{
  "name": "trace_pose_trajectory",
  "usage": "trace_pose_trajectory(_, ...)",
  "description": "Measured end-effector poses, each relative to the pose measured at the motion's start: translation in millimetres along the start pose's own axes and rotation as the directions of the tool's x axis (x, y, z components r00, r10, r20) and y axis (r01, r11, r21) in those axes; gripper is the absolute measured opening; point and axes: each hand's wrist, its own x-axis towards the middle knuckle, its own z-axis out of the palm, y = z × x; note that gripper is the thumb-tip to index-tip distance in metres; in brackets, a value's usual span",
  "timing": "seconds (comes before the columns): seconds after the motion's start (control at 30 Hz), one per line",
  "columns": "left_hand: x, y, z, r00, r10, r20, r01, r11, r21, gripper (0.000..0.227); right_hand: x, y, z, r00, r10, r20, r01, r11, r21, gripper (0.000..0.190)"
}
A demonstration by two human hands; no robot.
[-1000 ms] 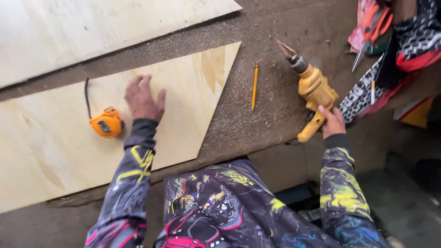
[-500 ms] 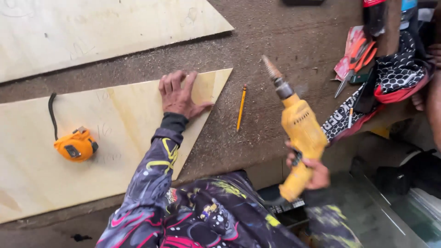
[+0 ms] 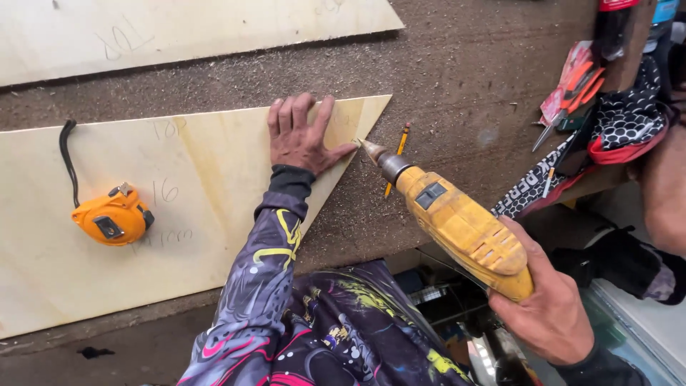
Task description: Measuring wood panels with a tape measure and pencil, then drilling holes using a power drill.
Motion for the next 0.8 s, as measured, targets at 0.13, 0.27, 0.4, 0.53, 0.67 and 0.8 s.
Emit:
trace_pose_trajectory(0.13,-2.5,-2.0,8.2,1.000,0.011,0.009,-0.011,1.000,0.020,0.094,3.1,3.8,0.2,1.000,-0.009,-0.008,0.009,1.000,-0.019,0.088)
trace_pose_trajectory(0.27,-5.8,-4.2,16.1,0.999,0.026,0.028,-0.027,0.999,0.033,0.099,5.2,7.4,-1.4,0.999,-0.047,-0.015,0.046,0.997,-0.055,0.089)
trace_pose_trajectory(0.4,-4.7,-3.1,12.2,1.000,0.018,0.020,-0.019,1.000,0.016,0.095,7.6,9.0,-3.6,0.999,-0.044,0.023,0.045,0.998,-0.040,0.089)
trace_pose_trajectory(0.53,-2.2,-1.8,5.2,1.000,0.019,-0.004,-0.019,1.000,-0.009,0.089,9.9,12.8,-7.2,0.996,-0.066,0.054,0.069,0.996,-0.062,0.090)
trace_pose_trajectory(0.67,1.2,2.5,-3.5,0.999,0.008,-0.031,-0.010,0.999,-0.040,0.083,12.1,14.8,-5.7,0.987,-0.150,0.052,0.156,0.977,-0.143,0.083)
trace_pose_trajectory(0.8,-2.8,2.3,0.0,0.996,-0.002,0.092,0.005,0.999,-0.039,0.087,14.2,-9.4,7.7,0.999,0.019,0.032,-0.012,0.980,-0.198,0.101)
